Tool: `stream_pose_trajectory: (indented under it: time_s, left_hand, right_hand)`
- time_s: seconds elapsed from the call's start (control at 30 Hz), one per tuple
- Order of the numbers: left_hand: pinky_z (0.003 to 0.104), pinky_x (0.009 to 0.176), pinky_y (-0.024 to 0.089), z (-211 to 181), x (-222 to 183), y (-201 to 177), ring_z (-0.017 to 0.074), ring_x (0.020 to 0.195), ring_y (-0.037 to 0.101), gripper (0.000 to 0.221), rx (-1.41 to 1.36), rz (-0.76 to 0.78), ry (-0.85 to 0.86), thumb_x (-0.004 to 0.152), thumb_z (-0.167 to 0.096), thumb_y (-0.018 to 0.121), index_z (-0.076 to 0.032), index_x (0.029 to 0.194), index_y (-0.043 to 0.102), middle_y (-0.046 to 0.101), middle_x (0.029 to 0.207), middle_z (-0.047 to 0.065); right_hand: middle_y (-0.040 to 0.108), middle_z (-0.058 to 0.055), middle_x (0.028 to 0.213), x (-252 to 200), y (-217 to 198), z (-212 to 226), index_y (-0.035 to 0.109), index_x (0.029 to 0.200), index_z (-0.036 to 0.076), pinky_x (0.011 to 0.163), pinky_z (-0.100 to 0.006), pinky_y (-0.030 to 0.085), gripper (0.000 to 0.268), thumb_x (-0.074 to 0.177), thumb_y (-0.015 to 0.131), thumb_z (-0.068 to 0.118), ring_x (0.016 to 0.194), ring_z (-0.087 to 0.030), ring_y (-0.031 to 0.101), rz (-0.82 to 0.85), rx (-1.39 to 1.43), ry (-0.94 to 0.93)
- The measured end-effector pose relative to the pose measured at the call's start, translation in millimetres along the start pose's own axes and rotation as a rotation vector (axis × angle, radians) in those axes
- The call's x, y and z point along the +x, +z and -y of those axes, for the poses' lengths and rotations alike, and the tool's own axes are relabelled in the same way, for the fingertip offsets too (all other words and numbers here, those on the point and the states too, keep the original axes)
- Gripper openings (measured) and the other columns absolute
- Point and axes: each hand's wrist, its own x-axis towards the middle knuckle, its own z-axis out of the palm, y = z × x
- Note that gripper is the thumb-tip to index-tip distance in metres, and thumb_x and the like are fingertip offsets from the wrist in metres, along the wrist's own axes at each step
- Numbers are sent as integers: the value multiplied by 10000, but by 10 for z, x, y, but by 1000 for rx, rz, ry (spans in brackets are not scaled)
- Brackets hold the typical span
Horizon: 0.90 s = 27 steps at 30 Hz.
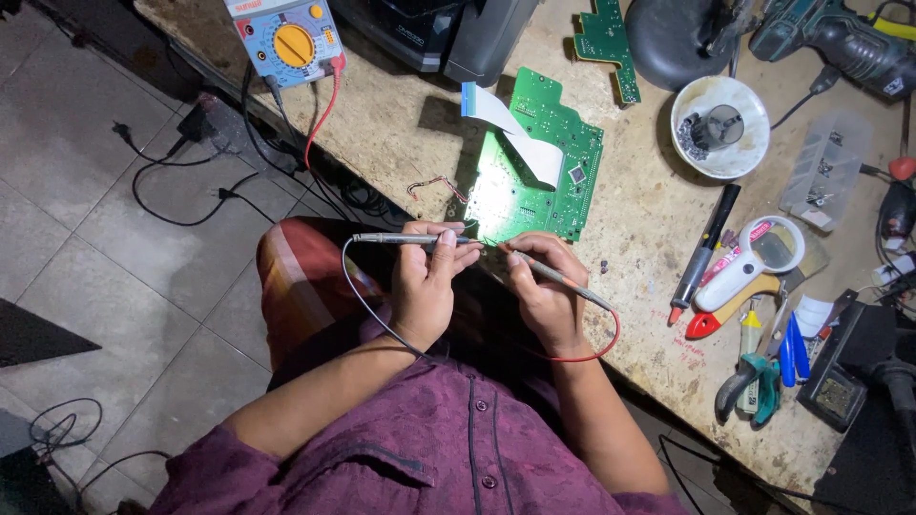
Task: Repairing a printed circuit board by testing components with a multimeter, soldering connections, and trimming wires.
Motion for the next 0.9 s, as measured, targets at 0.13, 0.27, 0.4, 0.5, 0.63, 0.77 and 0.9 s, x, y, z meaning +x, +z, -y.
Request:
stream_pose_trajectory:
  time_s: [0.13,0.27,0.4,0.5,0.63,0.77,0.9]
  left_hand:
    - [531,932,598,55,9,-10,427,1061,707,174,5,-3,7,1095,-180,438,-39,1187,396,617,1242,218]
    - [532,929,600,31,1,-2,428,1057,707,174,8,-10,8,1094,-177,439,-34,1185,396,615,1239,221]
    - [524,922,606,11,-4,13,415,1043,716,165,9,-17,6,1093,-174,440,-39,1179,401,622,1232,218]
    - [520,919,607,11,-8,18,411,1039,718,165,11,-20,10,1092,-175,442,-38,1176,403,622,1233,221]
    - [510,912,613,18,-8,20,403,1032,722,166,16,-24,17,1091,-176,446,-36,1170,408,626,1229,225]
    - [513,910,613,5,-9,22,404,1031,723,175,14,-20,19,1091,-180,448,-31,1174,406,626,1228,226]
    - [513,919,612,-4,-20,25,386,1039,722,169,13,-15,13,1094,-187,444,-43,1172,406,618,1231,209]
  right_hand:
    - [741,-178,917,0,-6,2,715,941,2,842,-419,563,65,903,743,47,873,-318,740,0,-9,4]
    - [743,-176,924,6,-6,5,716,946,5,845,-419,561,71,903,746,53,877,-315,737,2,-19,7]
    - [744,-173,917,7,-6,10,720,945,9,843,-415,561,68,902,746,55,869,-311,737,1,-20,11]
    - [745,-173,918,3,-6,6,720,943,11,841,-417,561,68,902,747,57,869,-310,736,-1,-19,14]
    - [747,-173,917,0,-7,5,719,943,14,836,-420,562,70,902,751,61,869,-313,738,-4,-23,9]
    - [742,-175,921,3,-6,5,717,941,10,830,-415,568,72,900,750,58,868,-308,735,-5,-15,8]
    - [733,-184,926,-18,-6,4,708,951,2,832,-412,570,65,908,734,43,881,-297,728,-33,26,26]
